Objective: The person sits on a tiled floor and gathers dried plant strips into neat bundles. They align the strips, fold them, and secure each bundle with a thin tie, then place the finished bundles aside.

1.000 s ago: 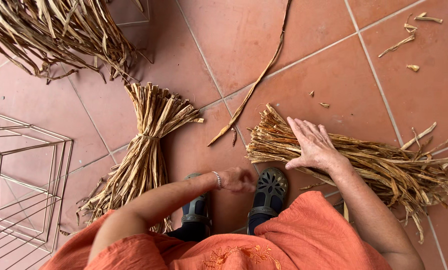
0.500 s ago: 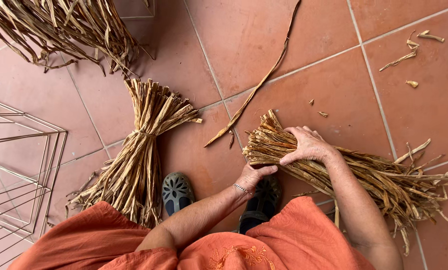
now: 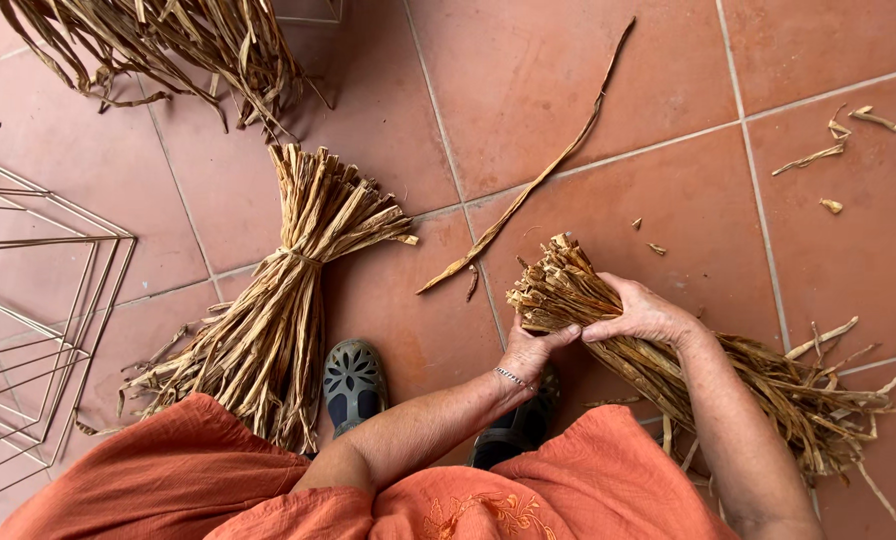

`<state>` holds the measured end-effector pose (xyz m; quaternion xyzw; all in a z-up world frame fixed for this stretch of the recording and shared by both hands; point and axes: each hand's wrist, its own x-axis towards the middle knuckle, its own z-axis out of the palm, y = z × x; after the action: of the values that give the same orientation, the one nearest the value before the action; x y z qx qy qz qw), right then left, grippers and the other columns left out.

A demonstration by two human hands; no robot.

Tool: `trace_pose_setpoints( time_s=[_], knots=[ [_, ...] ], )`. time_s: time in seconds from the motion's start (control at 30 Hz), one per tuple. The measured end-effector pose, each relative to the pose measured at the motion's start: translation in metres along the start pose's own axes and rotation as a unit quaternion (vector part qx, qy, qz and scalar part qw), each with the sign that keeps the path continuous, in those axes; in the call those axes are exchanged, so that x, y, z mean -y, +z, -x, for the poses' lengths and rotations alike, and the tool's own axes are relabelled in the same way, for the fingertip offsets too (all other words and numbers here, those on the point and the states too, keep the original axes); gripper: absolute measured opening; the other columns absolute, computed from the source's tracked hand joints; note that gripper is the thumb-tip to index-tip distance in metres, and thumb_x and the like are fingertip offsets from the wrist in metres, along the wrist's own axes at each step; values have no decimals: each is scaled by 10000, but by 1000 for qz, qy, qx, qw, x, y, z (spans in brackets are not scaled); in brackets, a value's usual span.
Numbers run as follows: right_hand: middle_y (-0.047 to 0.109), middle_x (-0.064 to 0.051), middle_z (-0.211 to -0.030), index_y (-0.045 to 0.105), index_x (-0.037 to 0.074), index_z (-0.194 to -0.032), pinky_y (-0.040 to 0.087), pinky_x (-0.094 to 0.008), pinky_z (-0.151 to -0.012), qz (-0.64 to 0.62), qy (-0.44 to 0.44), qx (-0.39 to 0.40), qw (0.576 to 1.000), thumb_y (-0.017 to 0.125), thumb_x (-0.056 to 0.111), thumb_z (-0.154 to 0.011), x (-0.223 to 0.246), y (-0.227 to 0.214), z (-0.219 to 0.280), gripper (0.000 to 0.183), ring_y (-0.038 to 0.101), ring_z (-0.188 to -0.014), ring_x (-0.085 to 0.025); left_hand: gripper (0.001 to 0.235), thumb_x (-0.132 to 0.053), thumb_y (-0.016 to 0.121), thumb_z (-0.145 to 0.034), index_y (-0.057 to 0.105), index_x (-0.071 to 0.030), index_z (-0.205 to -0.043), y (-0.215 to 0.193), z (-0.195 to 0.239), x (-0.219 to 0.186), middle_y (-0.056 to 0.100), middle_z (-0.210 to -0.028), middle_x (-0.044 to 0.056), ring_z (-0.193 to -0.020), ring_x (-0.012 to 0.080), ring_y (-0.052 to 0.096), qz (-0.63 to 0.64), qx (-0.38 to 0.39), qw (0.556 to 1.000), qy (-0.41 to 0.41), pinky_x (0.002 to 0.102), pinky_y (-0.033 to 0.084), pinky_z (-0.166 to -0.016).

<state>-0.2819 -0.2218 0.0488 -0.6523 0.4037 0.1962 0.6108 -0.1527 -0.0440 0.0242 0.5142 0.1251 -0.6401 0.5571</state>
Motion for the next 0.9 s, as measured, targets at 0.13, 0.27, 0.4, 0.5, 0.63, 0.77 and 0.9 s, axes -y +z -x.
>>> trace_pose_setpoints(
  time_s=[0.13, 0.27, 0.4, 0.5, 0.63, 0.77, 0.9],
  knots=[
    [690, -133, -1353, 473, 23, -1462, 473, -355, -1089, -61, 31, 28, 997, 939, 207, -572, 1, -4, -12, 1021, 639, -1238, -210, 785, -56, 887, -728, 470, -51, -1392, -5, -11, -3, 694, -1240, 112, -1136, 237, 671, -20, 18, 1000, 13, 398, 565, -1009],
    [693, -133, -1338, 519, -4, -1425, 480, -372, -1079, -147, -13, 50, 988, 934, 168, -569, 3, -5, -9, 966, 636, -1220, -212, 900, -107, 916, -673, 414, -88, -1419, -1, -7, -1, 650, -1306, 115, -1219, 254, 624, 6, 25, 999, 23, 423, 527, -1069],
    [687, -95, -1343, 544, 19, -1415, 464, -366, -1079, -172, -56, 16, 983, 917, 122, -568, 20, -9, 9, 931, 628, -1221, -186, 998, -164, 948, -633, 364, -107, -1439, 15, -4, -14, 624, -1349, 115, -1273, 267, 594, 10, 53, 996, 67, 424, 493, -1115],
    [695, -100, -1319, 578, 14, -1394, 476, -372, -1067, -171, -96, -30, 980, 907, 100, -597, 45, -20, 14, 866, 633, -1200, -183, 993, -227, 947, -667, 345, -83, -1443, 24, -10, -38, 611, -1353, 129, -1293, 268, 589, -42, 71, 991, 109, 427, 493, -1130],
    [718, -105, -1288, 594, 11, -1388, 509, -376, -1049, -128, -136, -81, 979, 897, 106, -646, 82, -39, -6, 807, 657, -1163, -189, 975, -252, 938, -654, 383, -79, -1437, 23, -40, -83, 635, -1323, 134, -1254, 258, 607, -66, 57, 984, 158, 421, 504, -1087],
    [691, -109, -1332, 535, 16, -1430, 490, -376, -1073, -141, -173, -78, 972, 913, 167, -633, 114, -43, -54, 895, 644, -1202, -201, 852, -247, 946, -708, 475, -30, -1383, 2, -70, -117, 663, -1279, 145, -1198, 256, 632, -14, 78, 970, 231, 423, 529, -1065],
    [577, -173, -1438, 497, 64, -1490, 406, -455, -1147, 10, -117, -133, 984, 943, 352, -592, 119, -29, -103, 1043, 497, -1362, -298, 719, -278, 895, -790, 537, -8, -1352, -25, -98, -138, 666, -1315, 124, -1217, 214, 622, -103, 45, 959, 261, 376, 513, -1065]
  ],
)
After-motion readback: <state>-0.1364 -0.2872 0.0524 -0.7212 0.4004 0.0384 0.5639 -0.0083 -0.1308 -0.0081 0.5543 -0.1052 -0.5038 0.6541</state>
